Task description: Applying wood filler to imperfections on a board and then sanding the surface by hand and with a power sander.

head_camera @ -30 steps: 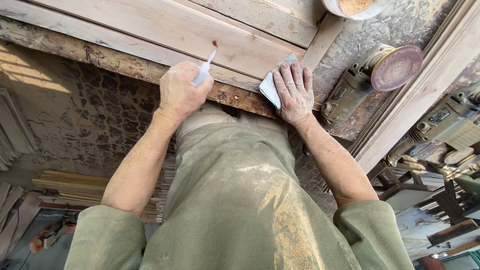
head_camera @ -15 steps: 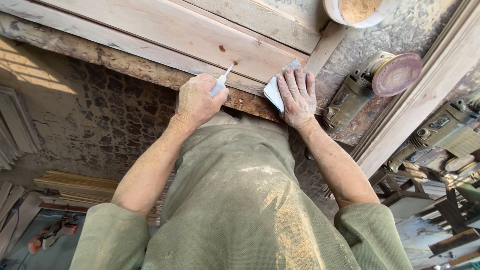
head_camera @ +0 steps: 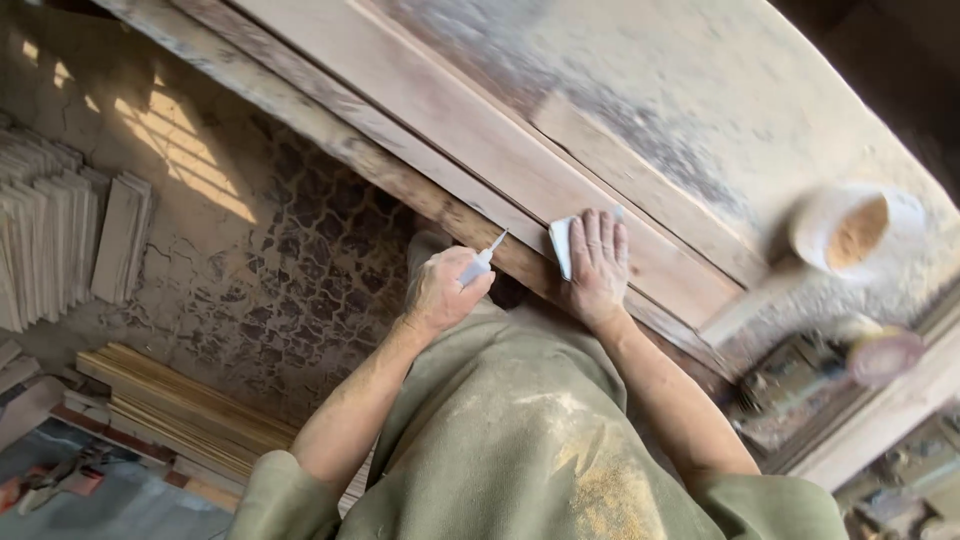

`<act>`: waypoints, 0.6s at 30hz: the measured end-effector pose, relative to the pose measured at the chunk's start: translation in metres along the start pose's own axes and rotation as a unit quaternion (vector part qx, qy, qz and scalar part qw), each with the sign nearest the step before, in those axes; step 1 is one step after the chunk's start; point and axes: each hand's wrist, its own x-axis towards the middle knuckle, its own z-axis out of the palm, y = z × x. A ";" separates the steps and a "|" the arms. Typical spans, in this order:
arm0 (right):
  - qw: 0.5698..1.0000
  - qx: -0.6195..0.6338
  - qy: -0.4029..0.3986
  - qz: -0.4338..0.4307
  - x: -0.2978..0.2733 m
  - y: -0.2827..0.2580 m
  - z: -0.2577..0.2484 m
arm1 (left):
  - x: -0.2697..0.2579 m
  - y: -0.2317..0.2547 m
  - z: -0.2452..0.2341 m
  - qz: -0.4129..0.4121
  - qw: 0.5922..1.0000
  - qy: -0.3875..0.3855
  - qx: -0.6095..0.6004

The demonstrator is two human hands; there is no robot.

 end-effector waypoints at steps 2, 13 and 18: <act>0.999 0.018 -0.037 -0.014 0.058 -0.037 0.029 | 0.003 -0.039 -0.033 -0.020 0.999 0.023 0.010; 0.999 0.008 -0.018 -0.035 0.203 -0.083 0.085 | 0.110 -0.199 -0.205 0.051 0.985 0.152 0.066; 0.995 -0.072 0.010 0.069 0.161 -0.069 0.033 | 0.159 -0.171 -0.229 0.146 0.975 0.130 0.106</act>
